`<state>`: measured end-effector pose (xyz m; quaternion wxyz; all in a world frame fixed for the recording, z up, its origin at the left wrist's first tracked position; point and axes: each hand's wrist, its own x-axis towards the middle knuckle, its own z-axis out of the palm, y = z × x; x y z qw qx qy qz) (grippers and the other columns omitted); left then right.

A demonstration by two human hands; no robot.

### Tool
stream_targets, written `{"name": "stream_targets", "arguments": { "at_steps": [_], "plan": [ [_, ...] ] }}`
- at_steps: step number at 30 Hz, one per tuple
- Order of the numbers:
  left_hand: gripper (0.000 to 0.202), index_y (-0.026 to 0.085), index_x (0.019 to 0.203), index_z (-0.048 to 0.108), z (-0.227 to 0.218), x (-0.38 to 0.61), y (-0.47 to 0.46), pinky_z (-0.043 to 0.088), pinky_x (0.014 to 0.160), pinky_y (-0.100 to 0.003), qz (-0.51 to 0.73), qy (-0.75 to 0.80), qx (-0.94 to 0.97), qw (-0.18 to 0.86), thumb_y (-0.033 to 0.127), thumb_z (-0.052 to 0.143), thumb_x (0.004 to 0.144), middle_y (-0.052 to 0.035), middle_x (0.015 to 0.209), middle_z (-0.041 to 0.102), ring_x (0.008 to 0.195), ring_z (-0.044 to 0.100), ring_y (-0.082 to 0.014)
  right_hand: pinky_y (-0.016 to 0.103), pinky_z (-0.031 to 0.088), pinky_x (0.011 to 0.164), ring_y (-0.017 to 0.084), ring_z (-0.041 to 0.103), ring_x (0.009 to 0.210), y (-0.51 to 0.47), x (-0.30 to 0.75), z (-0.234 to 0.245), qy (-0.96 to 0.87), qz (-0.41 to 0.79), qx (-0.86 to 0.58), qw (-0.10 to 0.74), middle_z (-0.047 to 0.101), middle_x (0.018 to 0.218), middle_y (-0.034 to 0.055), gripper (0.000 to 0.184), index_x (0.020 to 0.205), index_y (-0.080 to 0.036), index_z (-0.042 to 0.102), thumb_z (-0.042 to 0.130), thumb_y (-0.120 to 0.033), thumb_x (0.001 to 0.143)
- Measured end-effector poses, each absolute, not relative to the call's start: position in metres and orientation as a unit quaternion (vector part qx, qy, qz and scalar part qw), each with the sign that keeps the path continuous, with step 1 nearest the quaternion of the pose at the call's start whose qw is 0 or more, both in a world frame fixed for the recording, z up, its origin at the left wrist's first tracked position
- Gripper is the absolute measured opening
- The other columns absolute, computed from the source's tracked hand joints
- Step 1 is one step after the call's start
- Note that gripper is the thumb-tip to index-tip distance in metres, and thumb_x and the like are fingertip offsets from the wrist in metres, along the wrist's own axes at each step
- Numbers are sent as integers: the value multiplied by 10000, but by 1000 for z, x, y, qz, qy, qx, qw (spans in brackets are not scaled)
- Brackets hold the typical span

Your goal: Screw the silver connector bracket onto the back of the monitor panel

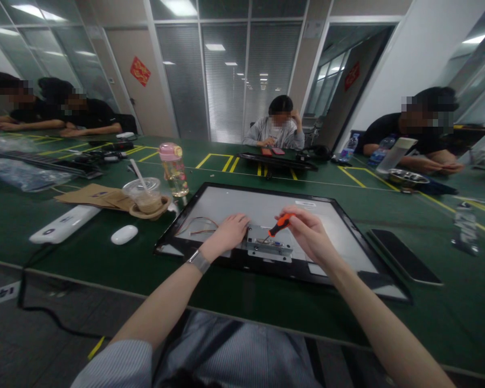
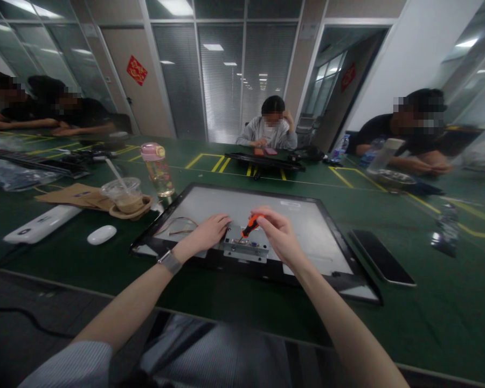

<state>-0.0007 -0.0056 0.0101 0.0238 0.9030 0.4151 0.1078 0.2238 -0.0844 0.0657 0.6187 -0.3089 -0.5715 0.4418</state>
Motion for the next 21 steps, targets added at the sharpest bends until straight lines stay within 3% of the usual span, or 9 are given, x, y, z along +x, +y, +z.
{"name": "stream_targets", "arguments": {
  "at_steps": [4,10,14,21],
  "plan": [
    [372,145,1360,545,8,-1,-4,414,1164,-455,111,414,903,22,189,373,1033,-156,1468,562,1365,538,-267,484,524,1001,245,702,1026,-86,223,69,-564,464,-303,612,776,1003,25,330,1132,-359,755,801,-494,835],
    [382,146,1366,540,8,-1,-5,427,1148,-460,106,411,905,19,198,354,1037,-161,1471,560,1368,538,-273,479,530,985,255,692,1039,-84,222,66,-567,443,-311,621,766,1057,38,224,940,-327,788,808,-512,814],
    [395,129,1367,540,10,-2,-6,430,1145,-459,103,410,906,17,197,332,1038,-165,1457,569,1350,550,-280,453,552,939,230,700,934,-82,224,64,-563,445,-301,628,741,974,19,179,858,-330,802,849,-480,773],
    [372,159,1338,561,8,-2,-3,440,1144,-443,109,404,908,15,180,372,1018,-147,1443,584,1347,554,-259,509,504,1026,258,703,1049,-84,224,67,-547,474,-306,618,786,1020,38,291,1060,-334,782,802,-504,824]
  ]
}}
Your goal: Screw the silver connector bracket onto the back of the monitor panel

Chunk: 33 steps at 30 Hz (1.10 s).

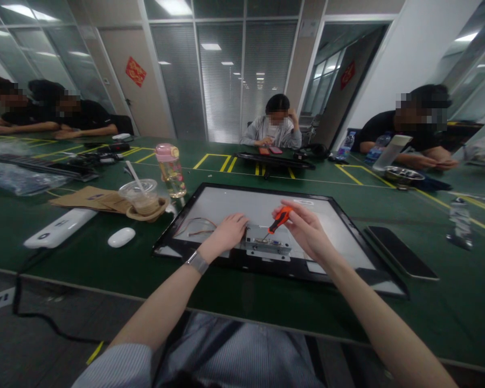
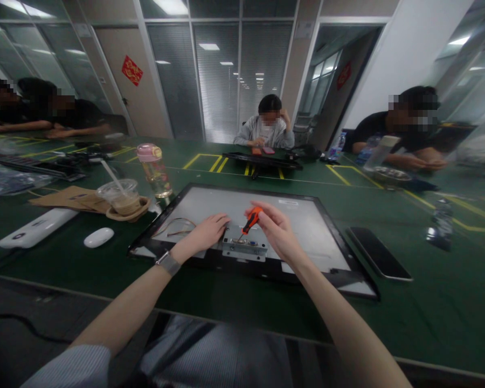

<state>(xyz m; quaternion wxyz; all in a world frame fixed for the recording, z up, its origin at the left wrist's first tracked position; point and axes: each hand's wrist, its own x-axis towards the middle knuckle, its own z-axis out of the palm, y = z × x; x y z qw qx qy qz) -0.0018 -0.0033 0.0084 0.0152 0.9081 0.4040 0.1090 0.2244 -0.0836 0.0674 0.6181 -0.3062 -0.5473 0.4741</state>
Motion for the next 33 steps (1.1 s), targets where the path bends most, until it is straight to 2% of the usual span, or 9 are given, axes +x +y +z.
{"name": "stream_targets", "arguments": {
  "at_steps": [4,9,13,16,20,24,28,33],
  "plan": [
    [376,145,1338,561,8,-2,-4,424,1158,-462,113,403,908,18,184,361,1022,-161,1450,575,1369,532,-269,514,505,1031,269,689,1082,-84,224,68,-557,468,-307,614,778,1085,49,242,989,-325,798,781,-516,841],
    [375,140,1335,566,12,-1,-7,438,1142,-446,113,409,905,24,188,355,1029,-151,1421,591,1313,567,-267,470,552,968,234,697,944,-83,226,67,-571,439,-307,622,734,1021,29,217,865,-329,814,849,-519,767],
    [383,134,1348,557,14,-1,-8,434,1146,-447,108,417,902,31,176,348,1030,-151,1440,580,1308,573,-266,456,567,929,236,713,945,-84,227,67,-581,436,-310,613,761,970,28,200,928,-335,825,843,-479,789],
    [390,137,1368,544,12,-1,-7,414,1165,-451,105,420,901,32,180,354,1031,-146,1473,560,1349,546,-274,489,548,978,256,728,1008,-84,227,65,-588,421,-323,610,798,1008,38,244,1027,-333,817,802,-484,836],
    [396,126,1378,537,9,-1,-5,403,1173,-458,103,420,901,31,184,347,1035,-158,1487,549,1376,528,-283,516,498,1061,265,727,1098,-85,226,64,-620,386,-326,600,785,1172,46,280,1179,-331,774,682,-462,949],
    [391,121,1373,537,10,-1,-6,398,1178,-458,103,416,903,30,178,361,1029,-167,1481,552,1395,511,-280,515,490,1084,267,710,1158,-86,226,65,-643,379,-318,585,736,1303,43,297,1248,-343,739,636,-435,985],
    [380,141,1361,543,10,-2,-6,408,1171,-452,107,411,905,26,177,370,1025,-153,1452,574,1356,543,-267,501,537,1035,256,727,1102,-85,228,65,-649,365,-326,583,776,1189,53,303,1231,-318,749,679,-417,953],
    [372,138,1346,556,9,-2,-5,433,1152,-437,111,409,906,21,172,375,1023,-147,1422,591,1328,560,-267,394,619,808,217,713,886,-82,227,63,-646,285,-341,621,745,965,40,136,947,-295,818,791,-375,840]
  ]
}}
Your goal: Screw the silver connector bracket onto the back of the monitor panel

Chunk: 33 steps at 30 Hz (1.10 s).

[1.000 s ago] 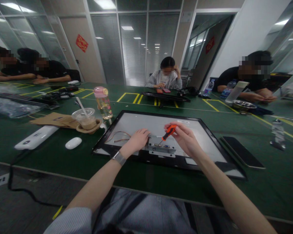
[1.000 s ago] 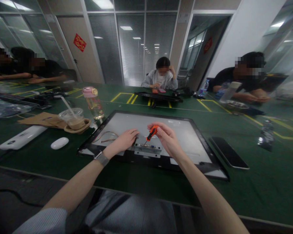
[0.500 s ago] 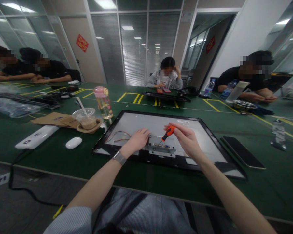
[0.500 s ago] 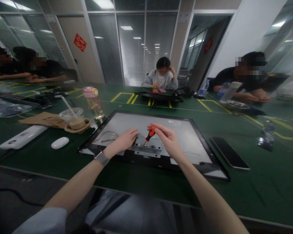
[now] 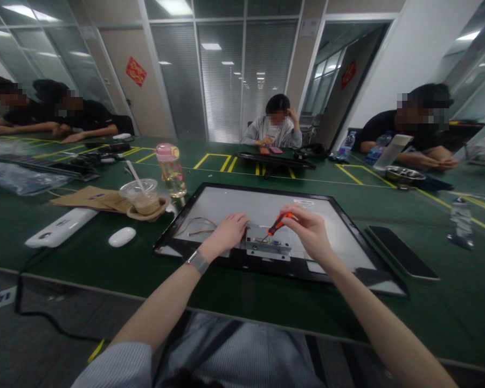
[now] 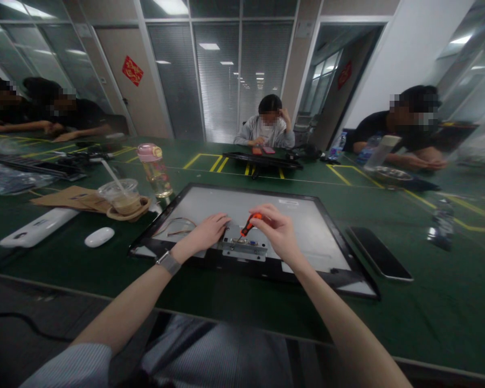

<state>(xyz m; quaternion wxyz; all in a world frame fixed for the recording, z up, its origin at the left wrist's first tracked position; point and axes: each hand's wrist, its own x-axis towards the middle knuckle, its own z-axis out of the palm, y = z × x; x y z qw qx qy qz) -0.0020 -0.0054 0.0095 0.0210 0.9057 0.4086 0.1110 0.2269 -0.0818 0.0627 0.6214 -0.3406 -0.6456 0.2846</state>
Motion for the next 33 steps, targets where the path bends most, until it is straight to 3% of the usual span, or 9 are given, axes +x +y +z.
{"name": "stream_targets", "arguments": {
  "at_steps": [3,7,9,13,16,20,22,29,33],
  "plan": [
    [370,137,1338,564,10,-2,-6,449,1135,-432,111,409,906,18,168,371,1024,-144,1416,595,1307,575,-267,395,609,822,225,698,922,-84,226,64,-654,241,-345,628,725,970,49,117,951,-293,814,776,-337,850],
    [375,125,1349,556,10,-1,-6,442,1138,-449,110,413,904,15,169,372,1025,-161,1438,580,1318,569,-277,461,589,940,265,704,1103,-89,224,66,-681,300,-337,577,731,1220,88,302,1242,-294,736,646,-344,958],
    [377,129,1355,552,9,-1,-5,434,1145,-449,110,413,904,14,172,373,1026,-157,1448,574,1330,561,-276,474,593,943,262,715,1093,-88,225,64,-678,318,-323,579,736,1226,80,358,1315,-309,692,641,-340,962],
    [385,127,1361,548,7,-1,-5,437,1142,-455,111,413,904,12,165,370,1022,-160,1452,575,1332,561,-277,468,594,915,244,707,965,-82,227,58,-672,217,-361,609,740,1017,57,308,1192,-301,757,751,-320,885],
    [387,118,1362,548,8,-2,-5,438,1142,-459,110,412,905,12,167,373,1021,-166,1457,572,1345,554,-286,473,590,898,254,689,951,-83,227,59,-686,162,-364,609,721,992,60,264,1121,-301,780,784,-320,857],
    [390,120,1367,548,8,-2,-5,433,1150,-460,109,410,906,12,173,360,1029,-164,1463,570,1353,551,-285,475,588,943,254,697,1102,-91,223,62,-712,237,-324,576,709,1235,84,387,1392,-334,634,554,-311,1013],
    [390,124,1369,547,8,-2,-5,430,1155,-462,108,408,906,12,173,362,1029,-163,1465,569,1359,547,-281,468,592,951,243,707,1103,-91,221,60,-710,263,-318,571,694,1290,80,439,1460,-347,566,526,-295,1026],
    [381,129,1355,554,7,-2,-4,427,1156,-465,109,403,909,11,189,366,1029,-158,1449,579,1356,546,-279,435,602,888,228,684,944,-83,225,55,-695,171,-361,598,688,988,49,323,1243,-316,731,707,-294,921],
    [379,113,1349,553,6,-1,-4,434,1147,-466,113,404,908,11,185,365,1028,-178,1447,574,1358,544,-281,464,582,951,245,687,1098,-87,224,59,-713,197,-342,579,686,1235,77,389,1381,-347,640,530,-274,1016]
  ]
}}
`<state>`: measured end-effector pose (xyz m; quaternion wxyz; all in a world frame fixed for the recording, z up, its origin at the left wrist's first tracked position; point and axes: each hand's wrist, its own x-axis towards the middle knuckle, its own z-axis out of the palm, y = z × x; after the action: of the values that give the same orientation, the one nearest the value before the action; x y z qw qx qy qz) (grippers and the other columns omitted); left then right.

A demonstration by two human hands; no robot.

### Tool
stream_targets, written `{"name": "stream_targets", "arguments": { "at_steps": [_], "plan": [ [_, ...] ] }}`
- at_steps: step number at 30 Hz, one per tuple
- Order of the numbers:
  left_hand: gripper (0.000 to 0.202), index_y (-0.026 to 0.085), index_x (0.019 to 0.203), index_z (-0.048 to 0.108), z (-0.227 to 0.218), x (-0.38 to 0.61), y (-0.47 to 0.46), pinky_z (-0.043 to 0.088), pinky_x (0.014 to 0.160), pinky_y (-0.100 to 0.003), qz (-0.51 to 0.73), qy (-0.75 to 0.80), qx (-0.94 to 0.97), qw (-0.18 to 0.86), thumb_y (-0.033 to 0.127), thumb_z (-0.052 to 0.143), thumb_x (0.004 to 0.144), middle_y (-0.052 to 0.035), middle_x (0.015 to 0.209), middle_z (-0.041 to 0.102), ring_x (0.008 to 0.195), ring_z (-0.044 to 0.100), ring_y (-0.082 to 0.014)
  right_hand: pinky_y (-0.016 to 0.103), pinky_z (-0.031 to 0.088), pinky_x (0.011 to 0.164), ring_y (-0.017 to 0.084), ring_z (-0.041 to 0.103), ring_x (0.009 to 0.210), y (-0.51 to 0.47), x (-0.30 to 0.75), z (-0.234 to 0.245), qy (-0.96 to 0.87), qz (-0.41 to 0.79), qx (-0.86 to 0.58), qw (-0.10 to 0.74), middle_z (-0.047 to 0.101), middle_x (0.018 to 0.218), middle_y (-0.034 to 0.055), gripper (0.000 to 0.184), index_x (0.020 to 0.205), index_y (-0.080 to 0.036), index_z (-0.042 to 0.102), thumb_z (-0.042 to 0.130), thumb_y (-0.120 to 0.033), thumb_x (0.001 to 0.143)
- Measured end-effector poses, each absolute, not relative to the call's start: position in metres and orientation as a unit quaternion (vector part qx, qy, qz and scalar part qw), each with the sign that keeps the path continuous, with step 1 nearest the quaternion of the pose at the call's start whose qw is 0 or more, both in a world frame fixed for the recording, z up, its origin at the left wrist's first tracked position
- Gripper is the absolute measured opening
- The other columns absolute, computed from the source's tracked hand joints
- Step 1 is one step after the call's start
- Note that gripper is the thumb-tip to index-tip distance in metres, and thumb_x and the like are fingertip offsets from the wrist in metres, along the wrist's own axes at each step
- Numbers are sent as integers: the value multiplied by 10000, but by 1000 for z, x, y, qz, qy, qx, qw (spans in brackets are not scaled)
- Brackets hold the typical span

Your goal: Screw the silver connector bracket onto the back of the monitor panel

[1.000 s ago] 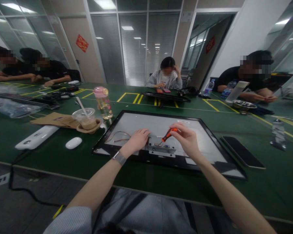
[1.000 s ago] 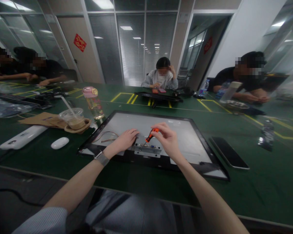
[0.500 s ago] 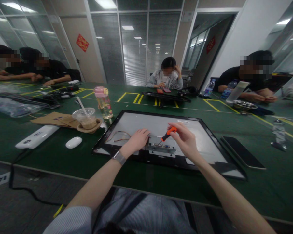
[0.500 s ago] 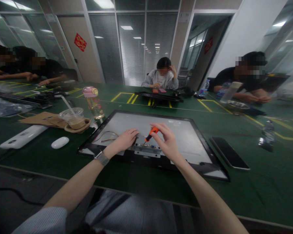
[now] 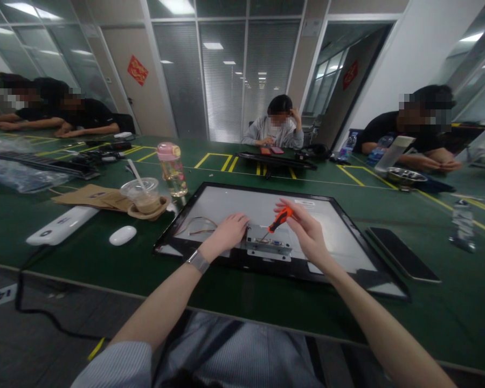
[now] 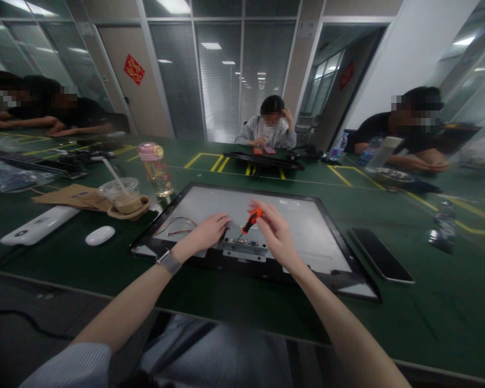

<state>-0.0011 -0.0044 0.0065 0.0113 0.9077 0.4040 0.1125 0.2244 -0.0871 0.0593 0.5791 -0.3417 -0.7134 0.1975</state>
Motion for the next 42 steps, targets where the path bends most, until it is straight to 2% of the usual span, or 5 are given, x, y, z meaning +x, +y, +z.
{"name": "stream_targets", "arguments": {
  "at_steps": [15,20,26,33,42],
  "plan": [
    [378,133,1347,560,8,-2,-5,436,1142,-452,118,403,907,9,176,357,1030,-161,1433,586,1338,557,-267,482,586,946,253,704,1090,-91,222,61,-724,206,-341,563,689,1271,89,430,1448,-323,573,488,-289,1028],
    [381,120,1359,557,12,-1,-7,438,1145,-443,107,411,905,16,165,380,1024,-157,1452,574,1337,557,-278,455,600,874,243,692,925,-88,222,59,-698,127,-392,586,707,985,59,355,1283,-299,714,684,-319,930],
    [383,114,1360,553,14,-1,-9,437,1148,-442,102,413,905,14,166,361,1034,-166,1454,572,1339,560,-276,485,576,967,253,699,1108,-92,220,62,-718,208,-336,573,684,1274,80,426,1446,-334,588,495,-303,1031],
    [377,151,1346,564,11,-2,-7,457,1125,-444,114,414,903,11,168,366,1026,-152,1448,579,1301,586,-266,453,597,881,239,672,953,-89,222,59,-689,151,-390,592,681,1025,64,304,1231,-305,746,683,-326,935],
    [378,154,1352,557,8,-3,-4,452,1132,-456,123,407,905,16,176,365,1027,-156,1445,581,1317,575,-266,484,586,955,239,704,1035,-93,220,63,-706,248,-345,567,708,1168,71,432,1430,-333,603,582,-311,1000]
  ]
}}
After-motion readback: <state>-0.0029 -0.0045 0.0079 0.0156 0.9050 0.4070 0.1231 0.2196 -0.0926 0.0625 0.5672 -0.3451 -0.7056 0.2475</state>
